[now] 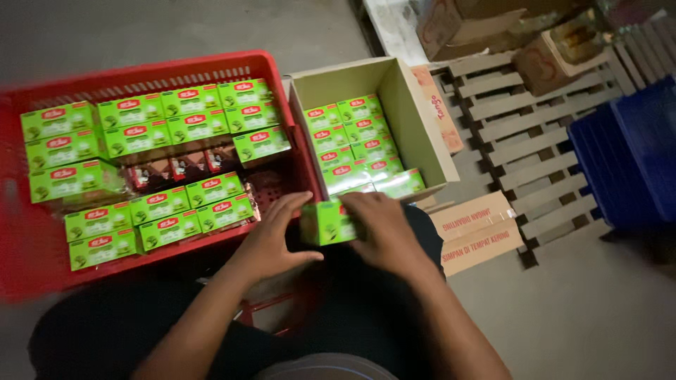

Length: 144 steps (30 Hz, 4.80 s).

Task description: The person transfers small green boxes from a cardboard carton into a red plastic basket. They handle the boxes one at a time, placing them in rows within the basket. The task continues until the basket is filled with the green boxes.

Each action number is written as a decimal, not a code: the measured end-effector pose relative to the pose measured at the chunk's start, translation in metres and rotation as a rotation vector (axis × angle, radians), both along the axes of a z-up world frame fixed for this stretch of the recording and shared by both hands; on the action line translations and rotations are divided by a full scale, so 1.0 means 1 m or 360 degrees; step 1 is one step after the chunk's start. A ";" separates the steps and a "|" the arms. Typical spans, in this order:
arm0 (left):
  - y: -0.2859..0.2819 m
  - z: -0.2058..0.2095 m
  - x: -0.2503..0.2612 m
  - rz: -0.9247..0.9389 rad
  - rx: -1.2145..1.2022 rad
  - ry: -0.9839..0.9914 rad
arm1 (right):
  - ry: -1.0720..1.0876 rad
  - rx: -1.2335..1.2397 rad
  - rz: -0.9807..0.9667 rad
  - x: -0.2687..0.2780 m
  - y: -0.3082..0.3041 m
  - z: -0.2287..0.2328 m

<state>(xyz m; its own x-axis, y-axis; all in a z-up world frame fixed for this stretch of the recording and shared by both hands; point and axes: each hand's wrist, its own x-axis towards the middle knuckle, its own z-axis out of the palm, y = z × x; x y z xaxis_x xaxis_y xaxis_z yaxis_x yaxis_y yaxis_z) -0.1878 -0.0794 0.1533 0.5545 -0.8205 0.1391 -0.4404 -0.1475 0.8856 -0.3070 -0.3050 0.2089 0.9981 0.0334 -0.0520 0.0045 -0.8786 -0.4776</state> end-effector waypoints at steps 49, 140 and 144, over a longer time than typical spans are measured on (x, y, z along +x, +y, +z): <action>-0.039 -0.080 0.045 -0.0441 0.0625 -0.0543 | 0.0676 -0.0605 -0.0007 0.082 -0.165 -0.137; 0.065 -0.029 0.038 0.0813 -0.0327 0.0846 | -0.0691 0.0382 -0.0524 0.093 0.022 -0.126; 0.067 -0.024 0.025 0.0785 -0.0251 0.0833 | -0.0763 0.0851 -0.0255 0.066 0.034 -0.072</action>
